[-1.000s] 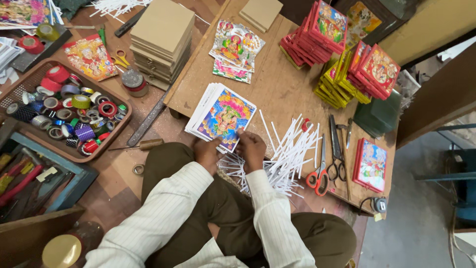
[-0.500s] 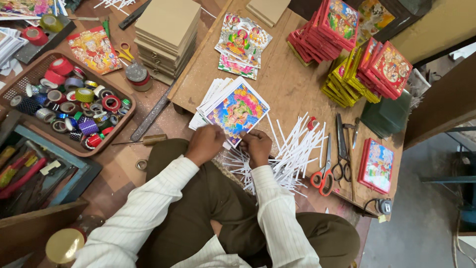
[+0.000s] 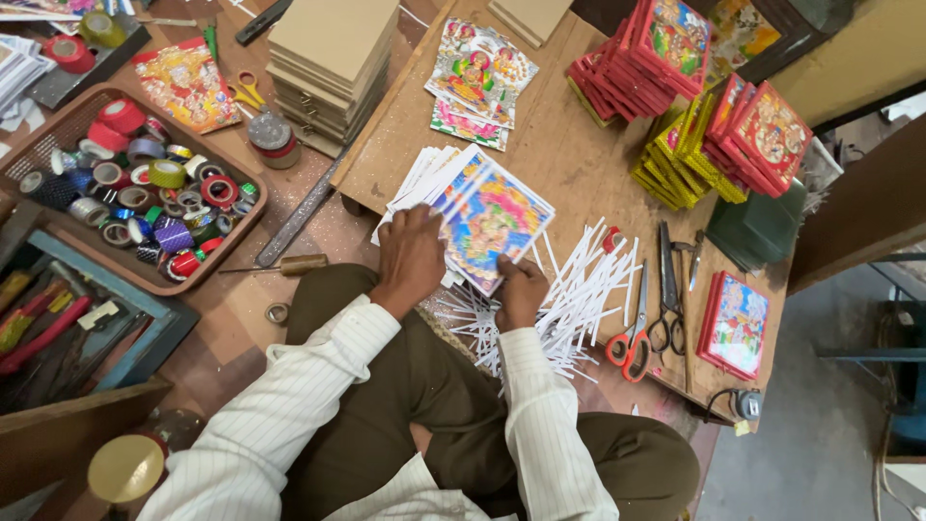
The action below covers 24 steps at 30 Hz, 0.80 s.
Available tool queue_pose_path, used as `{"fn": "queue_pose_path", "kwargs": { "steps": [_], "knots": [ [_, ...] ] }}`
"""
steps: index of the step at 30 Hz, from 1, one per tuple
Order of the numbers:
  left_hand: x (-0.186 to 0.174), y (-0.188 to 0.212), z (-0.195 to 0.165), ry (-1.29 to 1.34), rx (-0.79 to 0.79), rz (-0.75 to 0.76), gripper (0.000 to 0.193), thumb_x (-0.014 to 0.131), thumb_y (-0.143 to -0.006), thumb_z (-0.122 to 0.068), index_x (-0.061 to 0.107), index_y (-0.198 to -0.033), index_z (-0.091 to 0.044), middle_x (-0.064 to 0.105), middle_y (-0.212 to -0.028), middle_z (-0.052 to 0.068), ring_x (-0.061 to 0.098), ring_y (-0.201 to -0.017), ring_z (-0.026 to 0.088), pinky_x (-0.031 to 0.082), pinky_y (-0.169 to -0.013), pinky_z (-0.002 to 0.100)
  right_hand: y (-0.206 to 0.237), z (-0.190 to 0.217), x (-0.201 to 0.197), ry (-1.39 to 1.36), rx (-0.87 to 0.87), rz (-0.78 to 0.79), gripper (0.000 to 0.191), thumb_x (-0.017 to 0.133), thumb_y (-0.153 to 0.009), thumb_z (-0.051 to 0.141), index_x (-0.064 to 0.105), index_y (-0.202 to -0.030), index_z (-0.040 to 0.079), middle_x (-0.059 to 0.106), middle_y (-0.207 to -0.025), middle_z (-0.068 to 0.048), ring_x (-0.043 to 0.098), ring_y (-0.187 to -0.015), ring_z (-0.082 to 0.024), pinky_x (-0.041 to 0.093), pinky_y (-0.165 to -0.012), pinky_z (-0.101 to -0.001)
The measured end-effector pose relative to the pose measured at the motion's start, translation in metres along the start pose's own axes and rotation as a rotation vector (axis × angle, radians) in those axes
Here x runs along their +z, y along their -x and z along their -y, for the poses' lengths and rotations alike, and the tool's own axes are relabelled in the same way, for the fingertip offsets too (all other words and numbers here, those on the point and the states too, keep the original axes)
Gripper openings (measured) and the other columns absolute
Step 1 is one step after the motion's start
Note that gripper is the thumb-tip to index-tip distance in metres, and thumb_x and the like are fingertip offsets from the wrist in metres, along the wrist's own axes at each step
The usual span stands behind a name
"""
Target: The person sits cross-legged and uses scissors to trim the white borders off printed paper sheets featuring colorful deity images. They handle the sheets one at a time, cutting along the edges and stacking the trimmed pieces on the table.
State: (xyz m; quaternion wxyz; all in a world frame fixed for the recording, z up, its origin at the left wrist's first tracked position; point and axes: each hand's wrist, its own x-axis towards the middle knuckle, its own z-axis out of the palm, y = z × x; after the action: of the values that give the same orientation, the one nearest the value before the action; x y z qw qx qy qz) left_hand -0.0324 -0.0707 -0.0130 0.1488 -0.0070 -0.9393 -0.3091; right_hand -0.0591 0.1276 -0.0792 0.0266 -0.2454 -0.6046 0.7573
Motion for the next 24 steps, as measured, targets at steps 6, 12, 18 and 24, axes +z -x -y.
{"fn": "queue_pose_path", "kwargs": {
  "steps": [6, 12, 18, 24],
  "knots": [
    [0.003, -0.001, -0.005, -0.112, 0.047, 0.020, 0.032, 0.070, -0.082, -0.011, 0.072, -0.112, 0.001, 0.060, -0.129, 0.016, 0.051, -0.118, 0.034, 0.035, -0.094, 0.053, -0.005, 0.005, -0.015, 0.018, 0.056, -0.041, 0.017, 0.078, -0.086, 0.004, 0.062, -0.080, 0.002, 0.061, -0.068, -0.004, 0.048, -0.048, -0.009, 0.035, -0.039, -0.0256],
    [0.008, 0.002, 0.001, -0.037, 0.119, 0.119, 0.033, 0.066, -0.082, -0.005, 0.071, -0.115, -0.002, 0.058, -0.142, 0.015, 0.052, -0.132, 0.034, 0.035, -0.103, 0.054, -0.012, 0.014, -0.014, 0.025, 0.075, -0.019, 0.011, 0.073, -0.082, -0.004, 0.066, -0.090, -0.001, 0.069, -0.075, -0.010, 0.059, -0.052, -0.015, 0.040, -0.041, -0.0268],
    [0.025, 0.000, 0.002, -0.047, 0.122, 0.132, 0.033, 0.067, -0.089, -0.013, 0.066, -0.118, 0.003, 0.055, -0.143, 0.024, 0.047, -0.136, 0.039, 0.027, -0.108, 0.064, -0.012, 0.018, -0.018, 0.018, 0.060, 0.055, 0.025, 0.071, -0.080, -0.010, 0.068, -0.105, -0.010, 0.072, -0.085, -0.013, 0.067, -0.067, -0.021, 0.056, -0.058, -0.0349],
    [0.023, 0.004, 0.002, 0.131, 0.178, 0.117, 0.041, 0.066, -0.092, -0.017, 0.064, -0.129, 0.001, 0.056, -0.144, 0.020, 0.049, -0.139, 0.037, 0.029, -0.118, 0.057, -0.022, 0.023, -0.016, -0.002, 0.120, 0.015, 0.023, 0.069, -0.079, -0.012, 0.067, -0.101, -0.007, 0.074, -0.089, -0.014, 0.071, -0.071, -0.022, 0.061, -0.067, -0.0355]
  ]
}}
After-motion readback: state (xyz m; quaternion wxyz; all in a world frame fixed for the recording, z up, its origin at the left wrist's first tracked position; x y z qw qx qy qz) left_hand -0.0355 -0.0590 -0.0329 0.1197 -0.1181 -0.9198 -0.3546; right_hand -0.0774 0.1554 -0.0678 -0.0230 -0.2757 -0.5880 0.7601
